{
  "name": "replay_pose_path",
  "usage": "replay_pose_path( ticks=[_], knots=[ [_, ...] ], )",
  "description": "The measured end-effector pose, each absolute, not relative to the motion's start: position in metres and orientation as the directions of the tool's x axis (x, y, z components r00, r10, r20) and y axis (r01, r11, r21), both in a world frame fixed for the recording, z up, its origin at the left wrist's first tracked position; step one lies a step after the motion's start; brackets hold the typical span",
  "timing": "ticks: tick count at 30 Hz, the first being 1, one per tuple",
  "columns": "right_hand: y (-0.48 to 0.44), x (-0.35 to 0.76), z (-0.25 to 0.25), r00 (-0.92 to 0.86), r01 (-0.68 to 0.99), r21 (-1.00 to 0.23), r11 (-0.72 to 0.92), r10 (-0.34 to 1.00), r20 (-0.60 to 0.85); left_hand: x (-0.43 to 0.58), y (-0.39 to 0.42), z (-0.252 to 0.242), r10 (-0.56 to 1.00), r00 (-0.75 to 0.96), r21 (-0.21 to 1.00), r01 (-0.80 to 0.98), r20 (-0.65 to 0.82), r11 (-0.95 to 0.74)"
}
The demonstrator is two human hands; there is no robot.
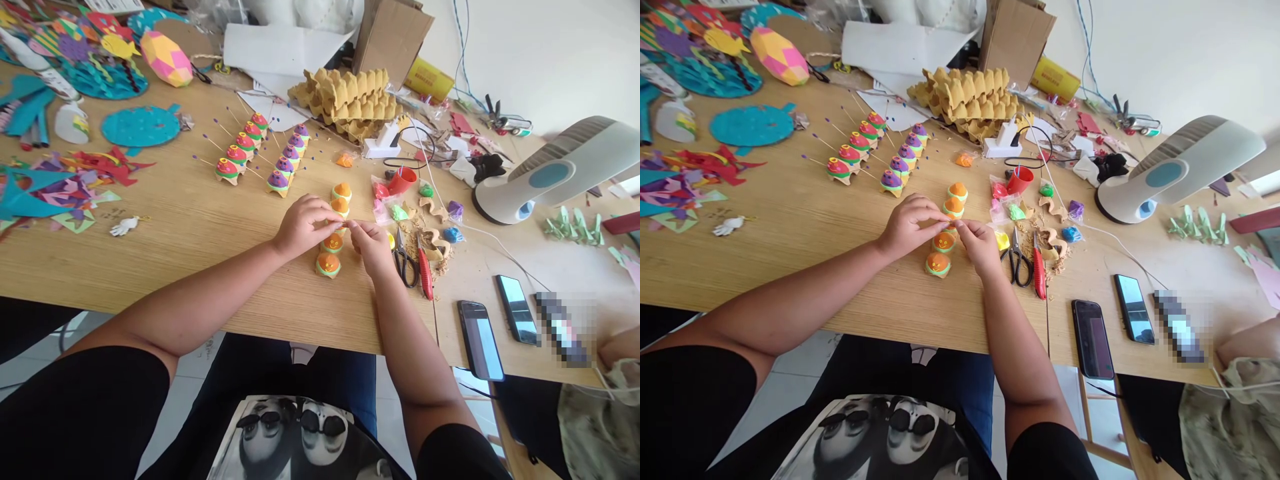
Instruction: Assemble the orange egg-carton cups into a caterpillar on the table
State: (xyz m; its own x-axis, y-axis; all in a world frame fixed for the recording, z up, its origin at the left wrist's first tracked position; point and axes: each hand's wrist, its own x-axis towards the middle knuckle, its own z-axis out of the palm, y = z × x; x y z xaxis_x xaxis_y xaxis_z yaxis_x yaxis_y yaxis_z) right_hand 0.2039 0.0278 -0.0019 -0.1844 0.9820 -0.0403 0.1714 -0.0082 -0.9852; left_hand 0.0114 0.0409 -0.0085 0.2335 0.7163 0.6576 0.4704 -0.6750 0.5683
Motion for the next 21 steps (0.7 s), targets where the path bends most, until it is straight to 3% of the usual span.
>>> replay_pose_path(
  ticks=[13, 21],
  knots=[
    [0.0270, 0.2029, -0.0023, -0.104, 0.030, -0.999, -0.032, 0.994, -0.035, 0.0123, 0.0388, -0.0062, 0.750, 0.108, 0.659, 0.406, 0.653, -0.633],
    [0.0278, 0.2022, -0.0016, -0.128, 0.002, -0.999, -0.036, 0.991, -0.036, 0.0132, 0.0386, -0.0056, 0.736, 0.156, 0.643, 0.390, 0.659, -0.659]
  ],
)
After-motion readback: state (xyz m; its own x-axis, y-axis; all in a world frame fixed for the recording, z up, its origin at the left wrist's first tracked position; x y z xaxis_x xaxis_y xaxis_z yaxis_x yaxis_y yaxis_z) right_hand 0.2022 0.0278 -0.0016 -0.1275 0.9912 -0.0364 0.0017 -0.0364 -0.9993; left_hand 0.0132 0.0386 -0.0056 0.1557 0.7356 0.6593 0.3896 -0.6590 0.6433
